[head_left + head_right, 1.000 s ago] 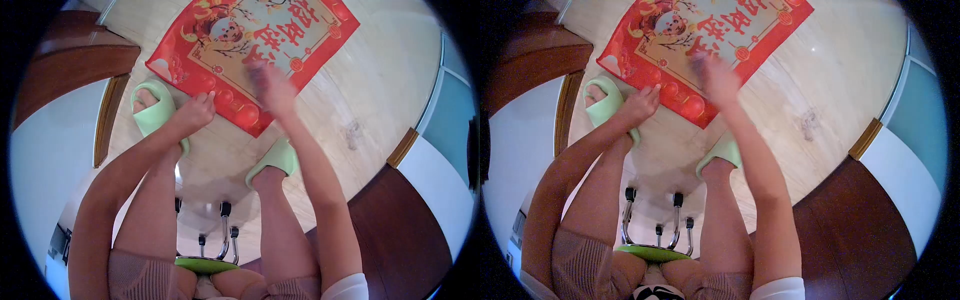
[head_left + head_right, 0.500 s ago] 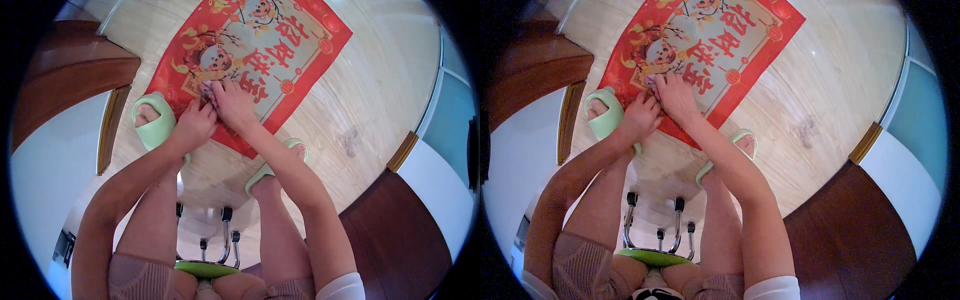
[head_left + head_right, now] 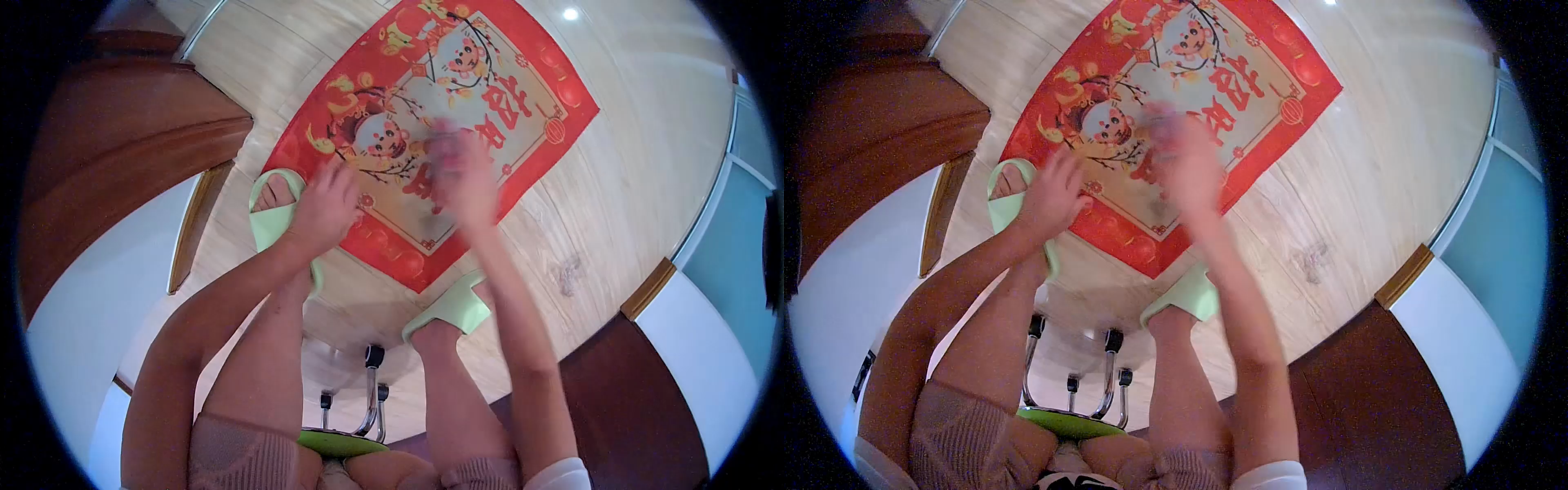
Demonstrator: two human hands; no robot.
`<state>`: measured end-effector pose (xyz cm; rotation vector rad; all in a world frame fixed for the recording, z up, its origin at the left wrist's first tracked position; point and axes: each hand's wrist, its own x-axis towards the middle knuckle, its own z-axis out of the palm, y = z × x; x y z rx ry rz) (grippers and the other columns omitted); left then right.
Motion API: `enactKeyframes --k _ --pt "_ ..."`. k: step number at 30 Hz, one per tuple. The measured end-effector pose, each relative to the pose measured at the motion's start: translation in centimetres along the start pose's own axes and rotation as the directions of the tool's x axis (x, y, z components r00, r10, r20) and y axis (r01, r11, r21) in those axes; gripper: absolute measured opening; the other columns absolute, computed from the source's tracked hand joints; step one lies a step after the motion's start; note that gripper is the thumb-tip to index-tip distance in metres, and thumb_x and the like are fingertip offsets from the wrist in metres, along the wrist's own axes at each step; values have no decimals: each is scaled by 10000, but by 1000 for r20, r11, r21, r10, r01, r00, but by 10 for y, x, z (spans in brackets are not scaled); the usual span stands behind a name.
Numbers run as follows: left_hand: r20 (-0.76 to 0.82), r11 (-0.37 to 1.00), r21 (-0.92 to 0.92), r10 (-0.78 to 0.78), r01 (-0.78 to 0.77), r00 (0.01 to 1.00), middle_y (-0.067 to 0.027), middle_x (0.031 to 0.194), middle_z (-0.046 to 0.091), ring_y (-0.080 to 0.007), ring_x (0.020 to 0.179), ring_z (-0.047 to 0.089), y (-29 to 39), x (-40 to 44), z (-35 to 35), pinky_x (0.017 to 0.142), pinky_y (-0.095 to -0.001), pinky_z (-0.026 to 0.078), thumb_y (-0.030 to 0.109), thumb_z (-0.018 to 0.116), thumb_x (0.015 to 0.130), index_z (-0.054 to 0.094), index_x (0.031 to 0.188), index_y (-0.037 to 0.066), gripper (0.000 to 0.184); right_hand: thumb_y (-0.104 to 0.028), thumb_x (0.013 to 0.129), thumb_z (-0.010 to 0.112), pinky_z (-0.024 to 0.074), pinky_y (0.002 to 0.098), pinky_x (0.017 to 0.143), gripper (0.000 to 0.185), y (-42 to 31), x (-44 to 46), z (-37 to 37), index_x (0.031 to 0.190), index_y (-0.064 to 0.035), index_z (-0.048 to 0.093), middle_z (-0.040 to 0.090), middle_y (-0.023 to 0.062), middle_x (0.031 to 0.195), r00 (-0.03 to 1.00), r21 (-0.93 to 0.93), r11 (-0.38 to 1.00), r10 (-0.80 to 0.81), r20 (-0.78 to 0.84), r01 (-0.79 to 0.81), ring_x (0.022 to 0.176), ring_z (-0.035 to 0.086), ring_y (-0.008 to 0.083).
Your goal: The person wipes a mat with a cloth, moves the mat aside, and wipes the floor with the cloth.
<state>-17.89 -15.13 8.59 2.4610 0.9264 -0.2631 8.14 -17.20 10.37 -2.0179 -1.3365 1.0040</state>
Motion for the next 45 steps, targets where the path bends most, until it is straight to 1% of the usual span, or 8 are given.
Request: enactKeyframes --k 5,13,18,25,31,34,40,45 --pt "25 921 86 -384 381 923 -341 1592 200 -501 1479 234 1 13 -21 1197 -580 255 541 803 744 274 1490 -152 1147 -218 932 594 570 470 748 242 -36 21 112 1161 -140 591 655 152 1039 943 -402 859 -244 226 318 990 666 314" --pt "118 921 50 -391 387 913 -365 1607 127 -537 1486 181 -5 16 -28 1215 -572 227 570 827 717 284 1488 -163 1193 -198 951 553 533 483 798 285 69 69 -55 1213 -95 594 698 163 1039 854 -439 769 261 -449 -465 945 682 373" --pt "-27 938 -155 -316 309 948 -362 1608 124 -500 1508 161 -19 17 -33 1237 -530 206 518 852 712 312 1454 -185 1156 -205 936 558 529 488 777 245 10 53 4 1158 -108 590 688 150 1012 960 -141 990 -47 -274 9 924 674 385" --pt "-2 938 -94 -334 332 943 -376 1600 126 -484 1518 143 -29 16 -25 1243 -509 205 499 834 733 334 1425 -202 1104 -193 931 600 542 505 825 252 -69 104 119 1169 -109 598 675 179 1070 940 -450 843 -167 298 293 1024 656 388" --pt "92 927 -38 -369 373 925 -394 1581 166 -496 1511 152 -22 24 -41 1241 -507 214 498 830 742 303 1446 -196 1120 -235 955 580 536 536 770 344 9 174 -20 1272 -101 592 703 213 1007 935 -425 885 32 -353 -191 897 693 397" --pt "116 928 -50 -362 370 925 -389 1579 180 -500 1506 159 -21 29 -52 1240 -513 214 483 836 741 303 1446 -194 1114 -238 941 591 537 529 766 374 8 158 -39 1282 -84 582 699 222 992 929 -385 888 113 -352 -253 913 696 384" --pt "-16 959 -87 -274 271 962 -367 1579 213 -479 1502 189 -34 52 -48 1238 -522 217 488 832 733 303 1455 -190 1123 -240 967 594 540 507 839 277 -57 82 113 1179 -69 548 648 174 1059 947 -335 886 -289 143 321 961 651 394" --pt "52 958 12 -286 286 957 -364 1583 208 -475 1504 181 -30 51 -48 1236 -510 228 513 806 751 315 1456 -190 1110 -226 953 587 539 555 735 215 -58 152 95 1075 -60 526 652 214 973 971 -370 902 -239 1 222 881 659 410"
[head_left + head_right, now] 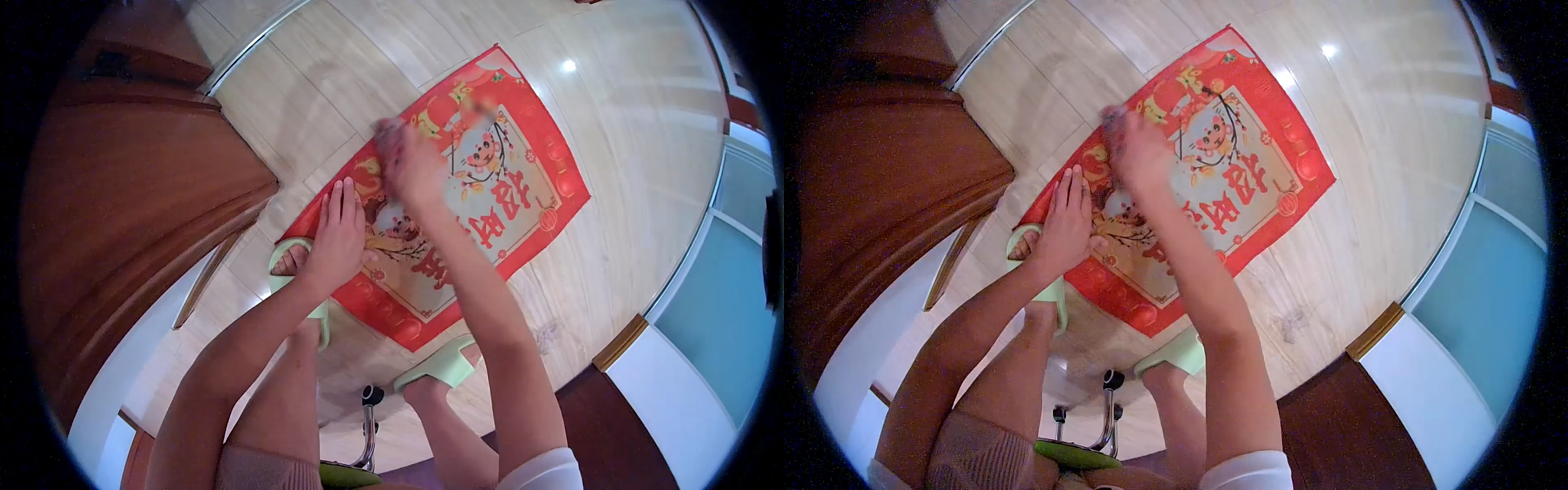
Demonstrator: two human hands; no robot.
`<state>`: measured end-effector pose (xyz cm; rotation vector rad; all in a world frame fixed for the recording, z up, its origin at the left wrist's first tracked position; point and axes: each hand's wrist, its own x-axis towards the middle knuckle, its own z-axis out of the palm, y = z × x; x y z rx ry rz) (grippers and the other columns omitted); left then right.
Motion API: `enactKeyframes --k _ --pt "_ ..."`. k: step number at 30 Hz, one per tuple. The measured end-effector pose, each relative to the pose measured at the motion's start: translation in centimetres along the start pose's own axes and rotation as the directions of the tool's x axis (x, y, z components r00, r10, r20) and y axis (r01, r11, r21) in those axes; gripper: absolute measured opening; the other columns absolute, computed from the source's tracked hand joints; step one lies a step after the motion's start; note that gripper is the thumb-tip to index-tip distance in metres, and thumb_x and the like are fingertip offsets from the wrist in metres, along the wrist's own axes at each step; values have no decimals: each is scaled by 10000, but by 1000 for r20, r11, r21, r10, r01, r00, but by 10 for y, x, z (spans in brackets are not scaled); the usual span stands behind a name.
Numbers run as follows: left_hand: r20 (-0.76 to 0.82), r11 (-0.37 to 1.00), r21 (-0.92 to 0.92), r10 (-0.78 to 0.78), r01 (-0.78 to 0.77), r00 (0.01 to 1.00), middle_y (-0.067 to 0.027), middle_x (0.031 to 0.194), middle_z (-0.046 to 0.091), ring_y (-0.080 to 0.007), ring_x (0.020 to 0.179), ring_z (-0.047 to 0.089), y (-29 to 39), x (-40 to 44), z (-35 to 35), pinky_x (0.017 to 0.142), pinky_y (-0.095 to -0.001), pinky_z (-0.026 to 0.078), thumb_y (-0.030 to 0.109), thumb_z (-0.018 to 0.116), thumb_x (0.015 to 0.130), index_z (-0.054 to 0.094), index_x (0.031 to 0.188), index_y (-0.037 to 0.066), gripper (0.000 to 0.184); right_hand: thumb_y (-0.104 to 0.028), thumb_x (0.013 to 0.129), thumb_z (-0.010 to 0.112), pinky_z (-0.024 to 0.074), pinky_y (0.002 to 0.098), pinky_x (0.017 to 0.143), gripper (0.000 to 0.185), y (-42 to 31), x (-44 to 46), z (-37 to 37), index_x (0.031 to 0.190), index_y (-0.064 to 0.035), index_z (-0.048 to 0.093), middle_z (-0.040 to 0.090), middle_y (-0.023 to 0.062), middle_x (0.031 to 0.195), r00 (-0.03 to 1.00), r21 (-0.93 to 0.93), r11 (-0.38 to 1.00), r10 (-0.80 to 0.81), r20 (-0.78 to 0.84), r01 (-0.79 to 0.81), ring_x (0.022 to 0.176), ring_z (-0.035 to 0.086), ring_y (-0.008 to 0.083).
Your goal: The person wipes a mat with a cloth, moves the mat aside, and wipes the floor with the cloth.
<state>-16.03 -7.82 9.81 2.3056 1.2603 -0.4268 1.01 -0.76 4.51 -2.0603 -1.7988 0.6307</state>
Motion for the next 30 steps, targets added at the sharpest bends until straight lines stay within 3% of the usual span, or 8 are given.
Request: enactKeyframes --k 8,12,16,19,22,24,28,30 --pt "109 998 69 1 -8 994 -340 1583 244 -453 1475 266 -5 6 -15 1230 -493 247 540 787 765 362 1455 -147 1063 -253 983 515 514 541 771 285 94 71 -61 1072 14 559 677 263 953 751 27 832 513 -417 -554 907 674 451" --pt "46 980 -196 36 -26 998 -332 1574 269 -449 1457 300 -14 26 -25 1228 -478 262 441 843 733 381 1454 -126 1027 -244 992 523 519 534 739 267 53 13 -38 1110 -6 545 665 256 971 885 18 948 303 -352 -318 889 650 458" --pt "-20 983 44 180 -179 983 -343 1564 271 -447 1455 306 -11 50 -27 1221 -453 292 373 868 710 375 1450 -133 1023 -206 939 568 521 547 774 276 3 -12 -1 1179 -74 532 662 197 1044 996 23 998 63 70 -65 967 661 403" --pt "-26 974 150 173 -168 985 -344 1546 297 -439 1438 336 -6 50 -17 1205 -443 322 360 867 718 399 1432 -126 982 -210 952 562 522 552 791 277 57 23 -33 1196 -79 547 671 191 1056 990 -92 986 135 -48 -139 982 670 393" --pt "-12 974 151 171 -167 985 -337 1512 352 -424 1406 393 0 52 -32 1184 -442 356 357 857 741 440 1404 -117 916 -255 978 543 532 522 790 262 106 51 -111 1175 -89 595 697 182 1049 843 157 867 497 -208 -473 974 687 382" --pt "15 977 138 165 -165 986 -338 1503 360 -429 1404 395 1 54 -36 1186 -445 349 372 855 745 439 1401 -119 919 -260 984 542 533 506 786 262 136 60 -131 1165 -82 605 706 180 1013 733 -98 746 606 -310 -658 956 692 382" --pt "31 981 -107 165 -161 986 -340 1471 376 -446 1402 374 2 77 -57 1179 -463 341 352 791 813 447 1381 -124 817 -228 978 555 537 475 796 220 107 47 -129 1108 -66 626 691 188 1004 815 155 866 500 -292 -476 929 682 381" --pt "-162 952 -172 227 -254 960 -339 1458 375 -447 1392 372 4 94 -44 1166 -464 343 315 751 852 447 1368 -122 741 -216 972 577 531 482 824 200 72 38 -82 1107 -80 635 683 188 969 939 151 987 107 -327 -60 977 675 378"
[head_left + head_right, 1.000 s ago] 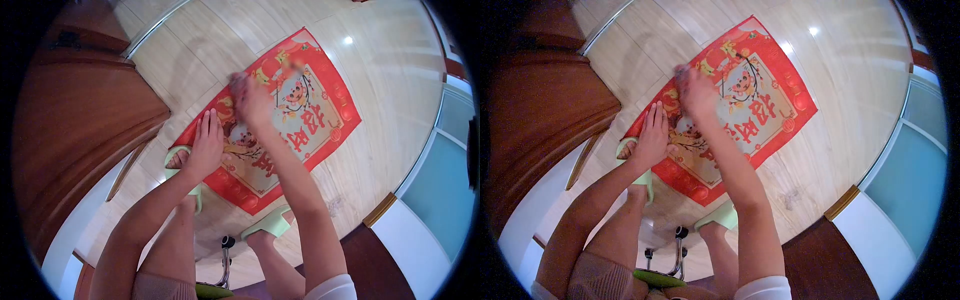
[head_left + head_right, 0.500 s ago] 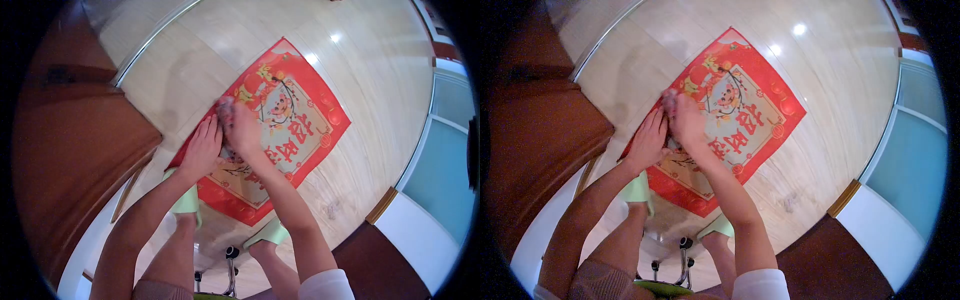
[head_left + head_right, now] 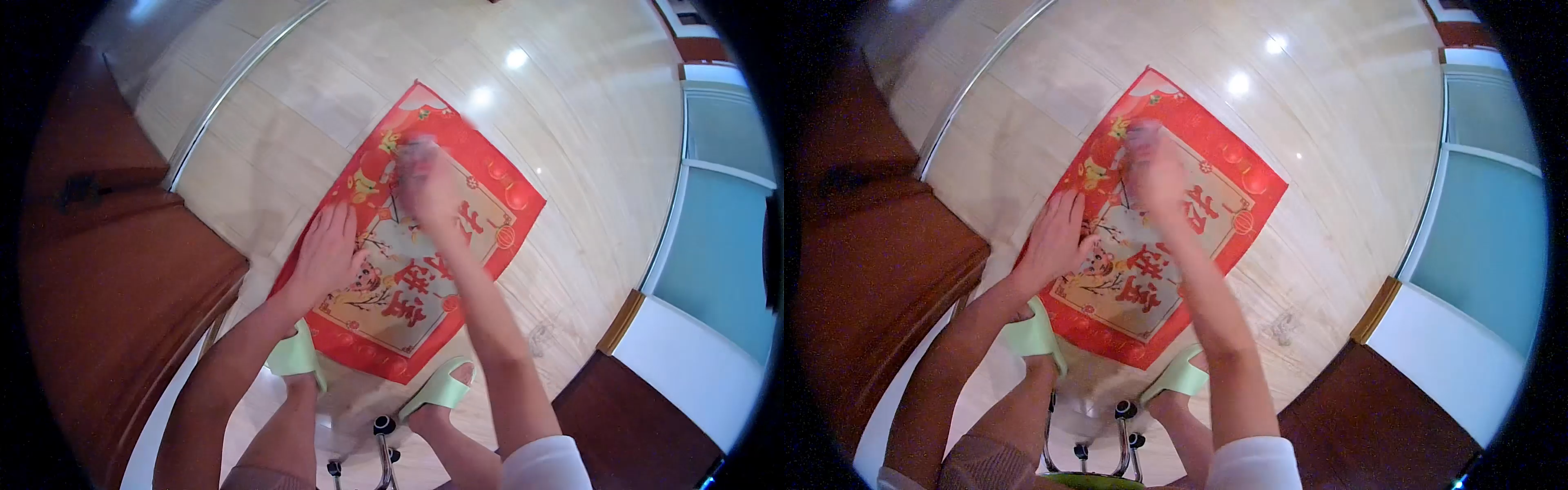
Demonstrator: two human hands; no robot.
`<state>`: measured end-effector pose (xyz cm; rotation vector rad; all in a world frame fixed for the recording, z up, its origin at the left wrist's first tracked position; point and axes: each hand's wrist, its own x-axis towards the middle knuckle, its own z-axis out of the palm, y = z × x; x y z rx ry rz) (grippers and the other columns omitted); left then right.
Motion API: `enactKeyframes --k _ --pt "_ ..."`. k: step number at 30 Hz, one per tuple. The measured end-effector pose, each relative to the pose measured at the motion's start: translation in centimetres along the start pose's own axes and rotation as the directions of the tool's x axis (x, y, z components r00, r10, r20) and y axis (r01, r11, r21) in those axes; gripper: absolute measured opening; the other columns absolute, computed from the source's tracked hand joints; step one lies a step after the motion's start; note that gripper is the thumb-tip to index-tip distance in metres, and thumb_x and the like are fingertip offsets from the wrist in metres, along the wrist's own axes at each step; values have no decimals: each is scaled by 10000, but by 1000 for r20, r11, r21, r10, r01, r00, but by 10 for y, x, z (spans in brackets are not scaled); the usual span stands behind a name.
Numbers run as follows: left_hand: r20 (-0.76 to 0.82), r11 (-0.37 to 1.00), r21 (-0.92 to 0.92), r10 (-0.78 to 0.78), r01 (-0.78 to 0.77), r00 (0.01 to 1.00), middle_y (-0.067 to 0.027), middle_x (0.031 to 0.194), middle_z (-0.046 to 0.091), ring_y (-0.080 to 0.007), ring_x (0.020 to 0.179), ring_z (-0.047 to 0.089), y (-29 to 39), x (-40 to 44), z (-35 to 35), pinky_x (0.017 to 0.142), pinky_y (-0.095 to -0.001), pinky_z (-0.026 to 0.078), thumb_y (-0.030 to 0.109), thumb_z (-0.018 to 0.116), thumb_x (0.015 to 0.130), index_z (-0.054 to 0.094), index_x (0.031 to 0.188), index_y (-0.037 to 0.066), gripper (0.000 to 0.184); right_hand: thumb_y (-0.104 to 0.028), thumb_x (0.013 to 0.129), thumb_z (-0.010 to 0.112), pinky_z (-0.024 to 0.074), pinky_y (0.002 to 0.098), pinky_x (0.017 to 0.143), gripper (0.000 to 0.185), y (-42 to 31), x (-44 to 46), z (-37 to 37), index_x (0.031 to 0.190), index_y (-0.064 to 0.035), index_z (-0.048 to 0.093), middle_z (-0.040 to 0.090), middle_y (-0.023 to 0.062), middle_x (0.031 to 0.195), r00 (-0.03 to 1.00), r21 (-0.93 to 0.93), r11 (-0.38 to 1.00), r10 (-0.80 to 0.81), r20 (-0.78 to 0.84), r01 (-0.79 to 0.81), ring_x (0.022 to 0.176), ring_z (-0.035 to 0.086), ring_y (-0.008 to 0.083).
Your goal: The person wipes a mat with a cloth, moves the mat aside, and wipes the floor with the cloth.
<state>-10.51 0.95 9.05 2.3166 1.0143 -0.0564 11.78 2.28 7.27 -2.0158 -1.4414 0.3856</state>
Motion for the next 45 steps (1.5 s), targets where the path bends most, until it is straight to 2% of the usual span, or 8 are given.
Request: enactKeyframes --k 5,14,18,23,30,36,41,45 --pt "-170 990 142 42 -18 985 -350 1441 373 -500 1413 307 6 41 45 1167 -561 295 365 677 892 499 1242 -112 618 -250 978 552 552 511 792 248 -26 39 59 1121 -57 617 693 187 1009 961 -285 953 167 222 -100 943 695 366" --pt "-305 991 134 56 -15 951 -307 1433 392 -466 1397 324 -3 42 67 1134 -608 299 431 680 855 514 1223 -77 650 -279 941 606 533 529 799 283 65 91 -29 1079 -35 569 695 203 1001 755 -164 744 599 -267 -648 937 686 414" --pt "-330 991 134 64 -21 942 -275 1414 421 -445 1397 333 -7 41 67 1124 -606 304 403 691 829 503 1255 -62 658 -207 903 627 547 530 760 284 12 68 35 1128 -45 562 665 182 1074 967 -122 970 187 -171 -209 930 681 403" --pt "-331 989 146 56 -8 942 -260 1411 431 -434 1397 339 -5 42 65 1126 -600 306 385 696 811 513 1263 -50 653 -161 872 623 555 547 762 356 -6 100 72 1218 -98 563 666 160 1120 936 -221 926 335 106 -306 986 689 357" --pt "-332 993 117 55 -17 942 -278 1399 414 -448 1379 343 -5 43 65 1112 -607 308 337 700 806 482 1279 -88 672 -370 940 603 535 525 811 362 90 105 -33 1109 -50 586 717 233 1007 731 -211 706 610 -304 -676 947 698 424" --pt "-283 989 146 19 24 959 -296 1405 400 -466 1369 343 -5 42 67 1115 -616 287 340 706 800 485 1270 -85 671 -150 900 595 540 516 791 366 10 68 39 1257 -74 563 665 177 1069 931 45 960 279 -235 -277 951 677 369" --pt "-326 989 146 65 -17 943 -301 1392 404 -481 1356 351 -8 43 68 1101 -615 297 333 713 793 485 1257 -82 662 -225 919 606 550 529 808 434 7 94 52 1340 -134 554 661 160 1160 879 -226 877 458 132 -423 1040 670 349" --pt "-330 993 116 53 -15 943 -297 1386 407 -472 1350 364 -6 44 65 1092 -612 307 315 719 786 484 1256 -81 659 -335 954 562 555 495 785 336 93 71 -42 1237 -168 631 721 134 1091 758 -216 726 621 -201 -653 979 707 347"
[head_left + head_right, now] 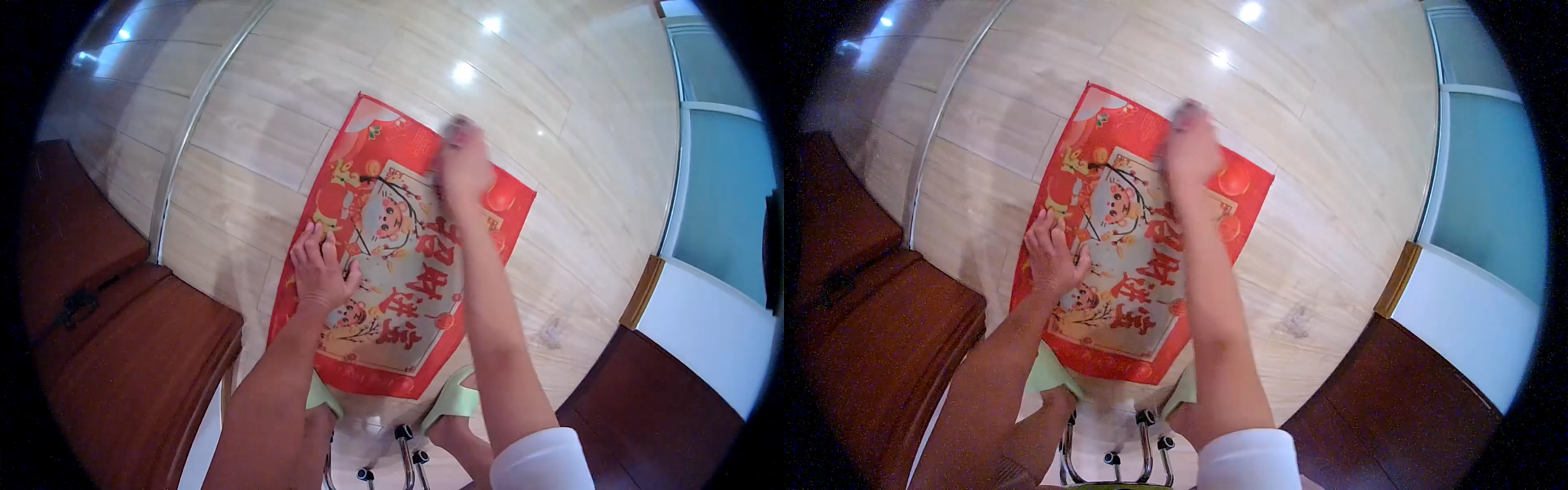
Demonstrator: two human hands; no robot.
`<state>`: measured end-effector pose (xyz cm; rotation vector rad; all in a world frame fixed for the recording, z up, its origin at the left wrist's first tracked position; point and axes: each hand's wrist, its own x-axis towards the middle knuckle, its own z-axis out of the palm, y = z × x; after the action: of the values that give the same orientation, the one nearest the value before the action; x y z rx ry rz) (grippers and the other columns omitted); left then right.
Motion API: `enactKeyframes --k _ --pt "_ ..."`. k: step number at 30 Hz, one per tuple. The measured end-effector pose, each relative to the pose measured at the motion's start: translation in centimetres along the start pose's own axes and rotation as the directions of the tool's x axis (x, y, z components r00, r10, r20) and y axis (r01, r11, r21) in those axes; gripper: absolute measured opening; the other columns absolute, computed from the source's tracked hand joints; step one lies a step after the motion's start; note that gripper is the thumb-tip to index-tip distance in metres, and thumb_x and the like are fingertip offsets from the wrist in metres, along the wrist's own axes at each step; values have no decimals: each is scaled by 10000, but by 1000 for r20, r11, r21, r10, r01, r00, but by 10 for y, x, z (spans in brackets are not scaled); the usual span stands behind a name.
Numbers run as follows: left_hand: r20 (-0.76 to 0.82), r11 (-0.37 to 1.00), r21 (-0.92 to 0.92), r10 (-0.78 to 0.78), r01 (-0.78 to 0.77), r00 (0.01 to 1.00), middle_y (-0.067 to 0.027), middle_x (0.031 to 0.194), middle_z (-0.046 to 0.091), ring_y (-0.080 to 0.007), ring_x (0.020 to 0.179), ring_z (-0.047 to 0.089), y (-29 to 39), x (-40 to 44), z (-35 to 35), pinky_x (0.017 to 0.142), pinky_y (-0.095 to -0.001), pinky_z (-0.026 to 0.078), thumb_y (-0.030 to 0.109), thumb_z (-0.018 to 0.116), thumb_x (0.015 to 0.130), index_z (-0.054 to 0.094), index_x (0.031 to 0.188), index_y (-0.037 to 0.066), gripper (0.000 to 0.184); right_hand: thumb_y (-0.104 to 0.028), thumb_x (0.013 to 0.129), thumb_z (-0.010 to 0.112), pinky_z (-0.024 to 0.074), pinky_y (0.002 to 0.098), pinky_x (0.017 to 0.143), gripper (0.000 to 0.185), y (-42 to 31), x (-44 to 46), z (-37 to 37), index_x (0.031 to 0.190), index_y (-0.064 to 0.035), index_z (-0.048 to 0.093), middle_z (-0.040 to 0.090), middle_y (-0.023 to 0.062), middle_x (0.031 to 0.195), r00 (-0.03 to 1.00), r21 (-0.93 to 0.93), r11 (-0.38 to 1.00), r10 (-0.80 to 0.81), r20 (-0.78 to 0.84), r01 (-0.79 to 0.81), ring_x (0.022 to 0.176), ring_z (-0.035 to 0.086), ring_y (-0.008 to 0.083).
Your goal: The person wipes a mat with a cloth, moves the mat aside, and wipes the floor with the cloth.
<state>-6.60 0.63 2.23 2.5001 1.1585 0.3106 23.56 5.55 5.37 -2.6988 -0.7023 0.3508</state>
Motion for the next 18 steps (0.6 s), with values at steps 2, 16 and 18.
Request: enactKeyframes --k 2,16,18 --pt "4 1000 2 -2 2 1000 -295 1385 409 -468 1349 366 1 0 0 1091 -610 309 309 722 783 485 1256 -82 658 -308 948 580 553 449 766 307 43 9 -37 1197 -141 647 728 120 1053 990 -31 993 114 -86 -117 944 710 329" --pt "-46 1000 30 2 0 999 -256 1359 462 -434 1341 395 -2 0 4 1096 -592 336 330 729 755 530 1221 -46 631 -312 946 582 546 508 812 330 -18 -25 11 1241 -173 635 712 155 1080 992 93 992 -94 86 86 1011 690 367" --pt "-22 1000 12 7 -7 1000 -275 1368 434 -453 1342 383 -1 3 1 1093 -604 320 312 728 773 500 1243 -64 644 -344 955 592 547 480 851 391 24 -6 -22 1306 -177 628 723 159 1097 999 -28 999 36 -22 -37 1039 696 356"
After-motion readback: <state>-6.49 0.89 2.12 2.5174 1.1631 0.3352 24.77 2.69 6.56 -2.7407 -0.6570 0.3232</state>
